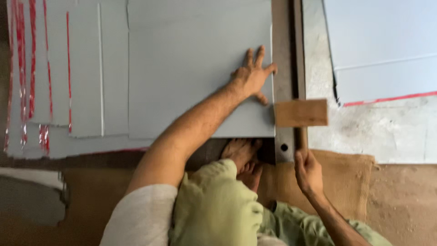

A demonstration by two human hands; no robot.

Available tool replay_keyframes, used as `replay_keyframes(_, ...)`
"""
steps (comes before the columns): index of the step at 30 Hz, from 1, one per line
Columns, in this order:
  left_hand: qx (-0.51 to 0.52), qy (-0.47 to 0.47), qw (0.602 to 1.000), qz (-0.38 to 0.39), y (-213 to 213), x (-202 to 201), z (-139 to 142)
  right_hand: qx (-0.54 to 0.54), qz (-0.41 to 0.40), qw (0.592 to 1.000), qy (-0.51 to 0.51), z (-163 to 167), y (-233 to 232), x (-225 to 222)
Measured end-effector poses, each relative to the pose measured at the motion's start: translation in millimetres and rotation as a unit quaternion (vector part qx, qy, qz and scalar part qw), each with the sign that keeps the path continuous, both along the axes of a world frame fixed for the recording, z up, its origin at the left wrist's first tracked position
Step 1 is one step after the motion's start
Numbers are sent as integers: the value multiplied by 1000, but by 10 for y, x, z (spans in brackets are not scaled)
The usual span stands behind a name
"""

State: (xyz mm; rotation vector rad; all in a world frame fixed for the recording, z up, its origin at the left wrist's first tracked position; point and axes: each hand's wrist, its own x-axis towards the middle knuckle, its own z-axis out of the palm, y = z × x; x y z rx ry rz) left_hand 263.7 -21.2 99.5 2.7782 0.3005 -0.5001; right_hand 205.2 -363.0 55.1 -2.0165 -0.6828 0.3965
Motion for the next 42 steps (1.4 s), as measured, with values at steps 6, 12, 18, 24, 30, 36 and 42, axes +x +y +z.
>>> replay_keyframes(6,-5,-29,1000,0,12,-28,30,43,-247,938,238,77,-85,-196)
replay_keyframes(12,32,-28,999,-6,-16,-26,65,61,-249,929,267,82,-243,-313)
replay_keyframes(18,22,-11,1000,-2,-12,39,16,-70,-221,920,316,75,-277,-256)
replay_keyframes(24,19,-8,1000,-6,-45,-1,-106,-168,-93,968,159,57,56,78)
replay_keyframes(30,26,-42,999,0,11,-31,-205,60,-196,944,257,-83,359,314)
replay_keyframes(36,56,-50,997,-13,83,75,-274,153,-245,930,228,-217,657,836)
replay_keyframes(42,70,-77,994,-27,44,197,-670,-112,-60,980,152,-384,474,1059)
